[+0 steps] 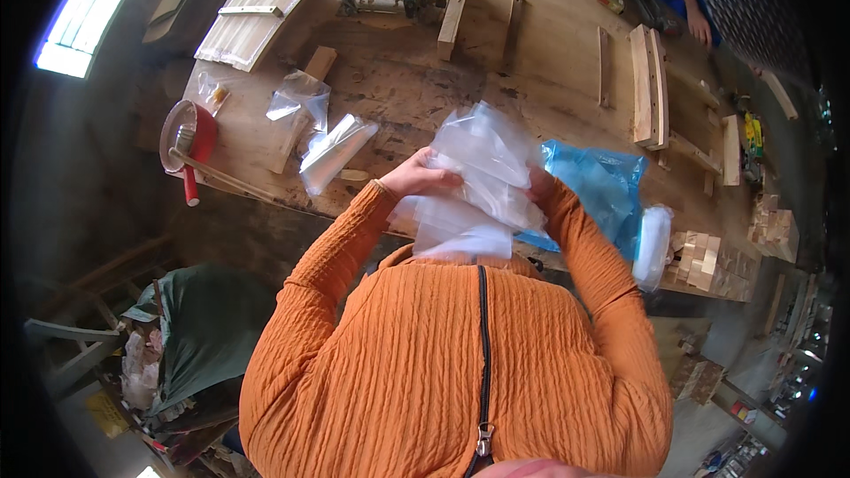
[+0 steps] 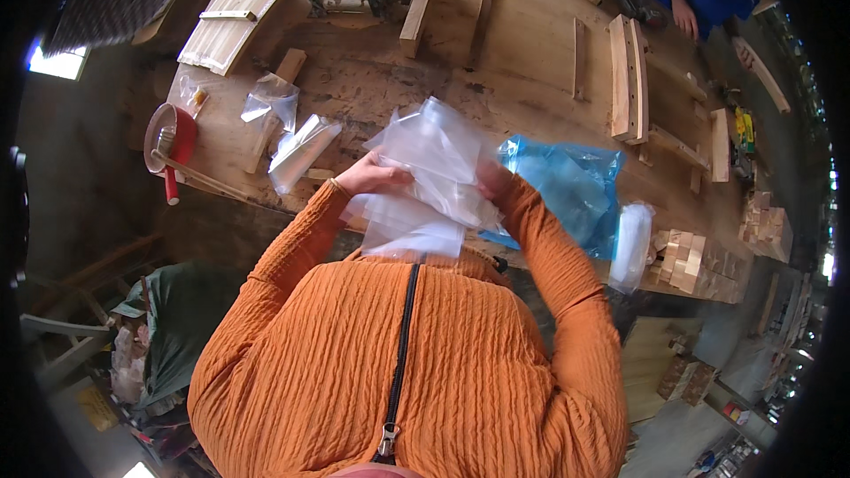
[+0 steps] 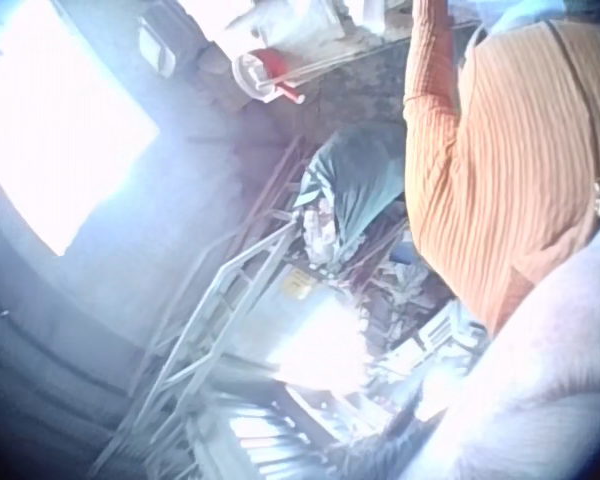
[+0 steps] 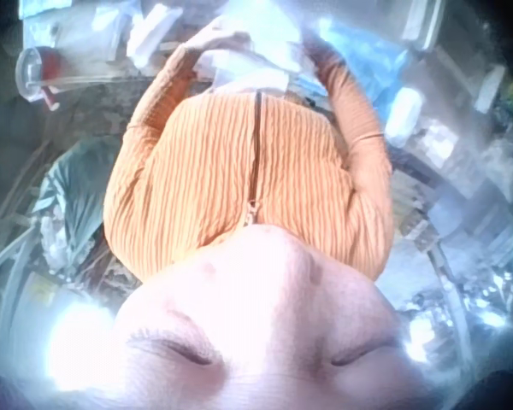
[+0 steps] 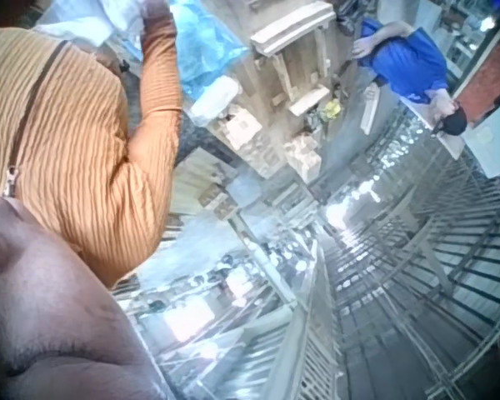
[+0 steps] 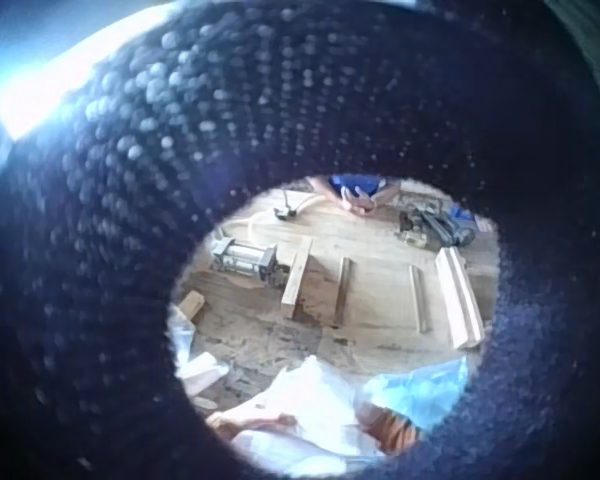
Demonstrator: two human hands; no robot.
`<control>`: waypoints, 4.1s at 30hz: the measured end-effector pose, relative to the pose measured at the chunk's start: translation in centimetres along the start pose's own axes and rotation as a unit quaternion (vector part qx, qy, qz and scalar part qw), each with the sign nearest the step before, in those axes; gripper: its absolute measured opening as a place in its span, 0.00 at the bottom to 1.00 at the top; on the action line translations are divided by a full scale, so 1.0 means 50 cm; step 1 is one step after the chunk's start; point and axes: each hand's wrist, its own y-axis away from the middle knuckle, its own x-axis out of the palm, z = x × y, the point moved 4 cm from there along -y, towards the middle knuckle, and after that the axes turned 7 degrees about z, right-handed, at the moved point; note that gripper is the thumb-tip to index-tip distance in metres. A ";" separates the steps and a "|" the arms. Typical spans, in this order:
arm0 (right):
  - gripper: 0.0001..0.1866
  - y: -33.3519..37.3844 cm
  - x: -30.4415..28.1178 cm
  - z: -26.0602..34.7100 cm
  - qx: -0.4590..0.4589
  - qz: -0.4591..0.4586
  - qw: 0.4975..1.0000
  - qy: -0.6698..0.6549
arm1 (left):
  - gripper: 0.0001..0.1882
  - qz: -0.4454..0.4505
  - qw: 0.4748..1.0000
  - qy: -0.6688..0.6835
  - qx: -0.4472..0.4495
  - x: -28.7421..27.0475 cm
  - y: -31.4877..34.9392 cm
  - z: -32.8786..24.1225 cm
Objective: The person places small wooden blocks into clear plastic bags on a workbench, then seals the bags. The person also wipes a wooden block with a white cloth before placing it into a bag.
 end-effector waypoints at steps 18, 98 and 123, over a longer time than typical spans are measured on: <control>0.26 0.007 0.018 0.096 -0.108 -0.116 0.987 -0.006 | 0.49 -0.026 0.946 0.302 0.117 0.064 -0.001 -0.028; 0.29 -0.067 0.107 0.126 -0.294 -0.016 0.948 -0.121 | 0.15 -0.473 0.638 -0.606 -0.045 -0.211 0.214 -0.251; 0.23 0.125 0.077 -0.028 -0.276 -0.236 0.917 -0.164 | 0.15 -0.041 0.651 -0.738 0.172 0.115 -0.074 -0.127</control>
